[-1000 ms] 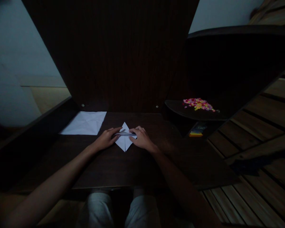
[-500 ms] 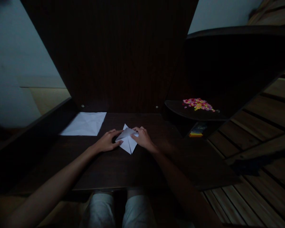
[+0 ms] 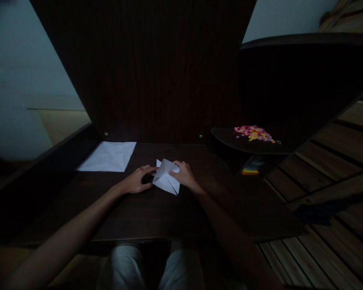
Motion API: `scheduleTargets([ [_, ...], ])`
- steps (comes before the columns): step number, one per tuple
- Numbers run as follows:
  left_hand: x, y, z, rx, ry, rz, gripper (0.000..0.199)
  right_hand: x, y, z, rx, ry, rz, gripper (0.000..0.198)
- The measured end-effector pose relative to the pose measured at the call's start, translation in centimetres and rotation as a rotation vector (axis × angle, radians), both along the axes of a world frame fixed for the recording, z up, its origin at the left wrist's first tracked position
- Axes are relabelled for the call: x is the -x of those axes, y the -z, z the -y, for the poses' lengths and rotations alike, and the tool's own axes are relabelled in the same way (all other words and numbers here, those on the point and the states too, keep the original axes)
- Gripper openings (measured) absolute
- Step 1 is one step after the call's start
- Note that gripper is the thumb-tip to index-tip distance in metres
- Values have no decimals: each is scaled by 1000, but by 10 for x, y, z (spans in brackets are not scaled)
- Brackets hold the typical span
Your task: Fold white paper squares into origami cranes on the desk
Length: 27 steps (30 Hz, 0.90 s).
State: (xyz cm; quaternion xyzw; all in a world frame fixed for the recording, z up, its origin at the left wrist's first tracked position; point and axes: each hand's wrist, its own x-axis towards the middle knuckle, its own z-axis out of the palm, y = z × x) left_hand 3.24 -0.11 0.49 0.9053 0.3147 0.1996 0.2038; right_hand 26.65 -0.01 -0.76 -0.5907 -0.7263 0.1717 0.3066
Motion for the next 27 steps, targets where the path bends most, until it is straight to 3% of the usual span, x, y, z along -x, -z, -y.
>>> scheduleTargets([
  [4, -1, 6, -3, 8, 1, 33, 47, -1, 3, -2, -4, 16, -1, 25],
  [10, -3, 11, -6, 34, -17, 92, 47, -1, 2, 0, 17, -30, -82, 24],
  [19, -6, 11, -5, 145, -69, 242, 68, 1, 3, 1, 9, -77, -118, 24],
  [27, -8, 13, -5, 169, -150, 243, 86, 4, 4, 1, 33, -120, -170, 26],
])
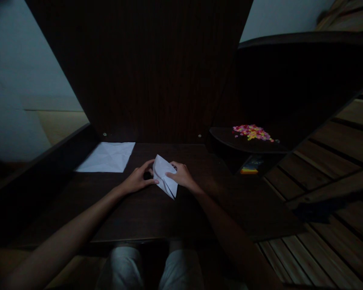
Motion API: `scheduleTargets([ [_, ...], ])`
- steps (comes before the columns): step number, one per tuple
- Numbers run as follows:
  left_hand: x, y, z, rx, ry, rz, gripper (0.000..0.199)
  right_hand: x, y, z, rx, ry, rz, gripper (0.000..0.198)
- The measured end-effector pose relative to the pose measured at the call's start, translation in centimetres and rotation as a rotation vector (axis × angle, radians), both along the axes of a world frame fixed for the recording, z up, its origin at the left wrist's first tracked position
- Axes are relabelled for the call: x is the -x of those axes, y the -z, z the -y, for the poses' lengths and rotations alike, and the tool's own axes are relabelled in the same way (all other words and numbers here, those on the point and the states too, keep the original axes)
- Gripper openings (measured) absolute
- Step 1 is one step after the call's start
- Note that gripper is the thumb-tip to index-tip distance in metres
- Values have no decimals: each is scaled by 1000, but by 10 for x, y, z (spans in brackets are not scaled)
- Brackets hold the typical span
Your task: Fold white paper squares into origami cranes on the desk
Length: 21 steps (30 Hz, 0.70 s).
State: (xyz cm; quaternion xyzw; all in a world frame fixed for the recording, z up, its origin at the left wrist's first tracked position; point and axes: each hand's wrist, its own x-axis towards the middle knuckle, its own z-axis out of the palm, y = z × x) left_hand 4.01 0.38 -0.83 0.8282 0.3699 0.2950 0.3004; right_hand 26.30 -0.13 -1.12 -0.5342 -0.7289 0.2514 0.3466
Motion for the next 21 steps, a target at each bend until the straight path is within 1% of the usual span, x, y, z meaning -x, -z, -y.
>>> scheduleTargets([
  [3, -2, -1, 0, 13, -2, 9, 90, 0, -1, 0, 23, -11, -28, 25],
  [7, -4, -1, 1, 7, -17, 1, 91, 1, -5, 3, 46, -15, -29, 25],
  [10, -4, -1, 1, 0, -20, 2, 86, 3, -9, 5, 63, -15, -34, 24],
  [14, -3, 1, 0, -11, -14, 9, 78, 4, -8, 5, 84, -14, -53, 25],
  [21, -2, 1, 0, -19, -16, -3, 72, 4, -8, 5, 70, -40, -3, 19],
])
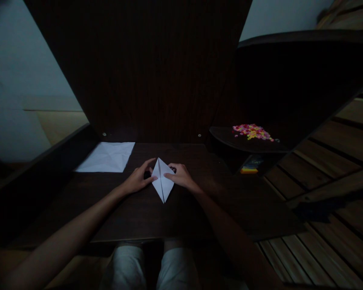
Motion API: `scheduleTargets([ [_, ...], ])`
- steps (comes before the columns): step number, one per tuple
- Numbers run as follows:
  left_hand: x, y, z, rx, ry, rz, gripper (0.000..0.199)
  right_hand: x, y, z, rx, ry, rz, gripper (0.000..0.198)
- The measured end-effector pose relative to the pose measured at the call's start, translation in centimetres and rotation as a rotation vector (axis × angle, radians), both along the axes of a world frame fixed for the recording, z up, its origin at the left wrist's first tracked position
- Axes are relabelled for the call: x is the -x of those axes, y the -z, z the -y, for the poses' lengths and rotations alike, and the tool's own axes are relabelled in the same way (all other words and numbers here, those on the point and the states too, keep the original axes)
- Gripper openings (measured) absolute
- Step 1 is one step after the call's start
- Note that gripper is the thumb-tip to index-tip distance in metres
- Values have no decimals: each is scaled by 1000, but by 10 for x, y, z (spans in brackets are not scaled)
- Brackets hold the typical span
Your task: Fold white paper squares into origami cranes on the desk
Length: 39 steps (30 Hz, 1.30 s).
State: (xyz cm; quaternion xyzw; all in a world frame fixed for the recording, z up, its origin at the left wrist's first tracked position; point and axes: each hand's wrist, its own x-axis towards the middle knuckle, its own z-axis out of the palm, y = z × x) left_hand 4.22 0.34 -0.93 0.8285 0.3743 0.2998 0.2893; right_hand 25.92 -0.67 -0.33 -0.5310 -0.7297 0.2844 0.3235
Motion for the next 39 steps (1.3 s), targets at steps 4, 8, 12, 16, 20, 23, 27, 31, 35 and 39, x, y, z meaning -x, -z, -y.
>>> scheduleTargets([
  [4, -1, -1, 1, 20, 29, 38, 73, 0, -1, 0, -48, 5, 52, 19],
  [8, -2, 2, 1, 15, 43, 91, 80, -1, 2, -2, -43, 13, 31, 20],
  [12, -1, 5, 0, -21, 44, 147, 72, -1, 5, -3, 0, 31, -31, 24],
  [16, 0, 2, 1, -142, 74, 81, 40, 0, 5, -3, -6, 37, -83, 30],
  [20, 0, -2, 3, -210, 107, -29, 28, -1, 4, -3, -20, 48, -127, 32],
  [23, 0, -2, 3, -217, 88, -43, 32, -1, 4, -3, -20, 61, -155, 28],
  [27, 1, -2, 2, -226, 57, -25, 27, -2, 3, -2, -24, 79, -113, 18],
  [31, 2, -4, 2, -238, 19, -10, 19, -3, 3, -2, -70, 83, -30, 15],
  [35, 1, -4, 3, -229, 42, -41, 20, -3, 6, -3, -137, 80, 35, 13],
  [39, -1, -2, 5, -222, 95, -128, 29, -2, 11, -4, -149, 36, 55, 13],
])
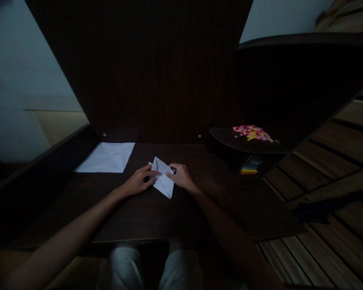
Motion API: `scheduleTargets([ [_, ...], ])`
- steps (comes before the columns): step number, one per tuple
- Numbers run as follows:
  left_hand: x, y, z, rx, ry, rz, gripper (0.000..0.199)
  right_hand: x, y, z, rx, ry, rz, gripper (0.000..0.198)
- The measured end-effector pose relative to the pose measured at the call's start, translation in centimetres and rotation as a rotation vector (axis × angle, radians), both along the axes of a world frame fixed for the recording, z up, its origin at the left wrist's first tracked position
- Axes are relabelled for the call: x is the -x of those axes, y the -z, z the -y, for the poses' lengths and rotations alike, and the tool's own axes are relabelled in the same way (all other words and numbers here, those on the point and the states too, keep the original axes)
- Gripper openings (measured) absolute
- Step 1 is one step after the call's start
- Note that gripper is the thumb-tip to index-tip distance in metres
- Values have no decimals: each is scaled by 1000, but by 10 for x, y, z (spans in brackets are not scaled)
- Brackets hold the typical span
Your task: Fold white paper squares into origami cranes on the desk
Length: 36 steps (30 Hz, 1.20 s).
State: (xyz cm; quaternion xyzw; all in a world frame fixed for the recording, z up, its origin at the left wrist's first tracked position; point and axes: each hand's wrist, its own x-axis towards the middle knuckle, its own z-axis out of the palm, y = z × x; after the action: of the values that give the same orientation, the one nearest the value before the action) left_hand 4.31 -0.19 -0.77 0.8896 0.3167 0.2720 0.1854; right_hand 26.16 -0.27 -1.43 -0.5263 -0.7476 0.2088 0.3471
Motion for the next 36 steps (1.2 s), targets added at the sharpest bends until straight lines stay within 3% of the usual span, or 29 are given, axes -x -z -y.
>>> scheduleTargets([
  [7, 0, 2, 0, -57, -27, -168, 35, 5, -5, 4, 24, 10, -23, 13],
  [14, 2, 2, -1, -60, -30, -253, 42, 6, -7, 3, 84, 16, -234, 28],
  [19, 1, 3, -1, -42, -53, -255, 46, 4, 0, -5, 121, 7, -352, 24],
  [28, -1, -3, 1, 13, -83, -245, 47, 6, 0, -2, 106, -42, -260, 15],
  [36, 2, -3, -1, 48, -41, -81, 39, 4, 2, 0, 52, -88, -148, 18],
])
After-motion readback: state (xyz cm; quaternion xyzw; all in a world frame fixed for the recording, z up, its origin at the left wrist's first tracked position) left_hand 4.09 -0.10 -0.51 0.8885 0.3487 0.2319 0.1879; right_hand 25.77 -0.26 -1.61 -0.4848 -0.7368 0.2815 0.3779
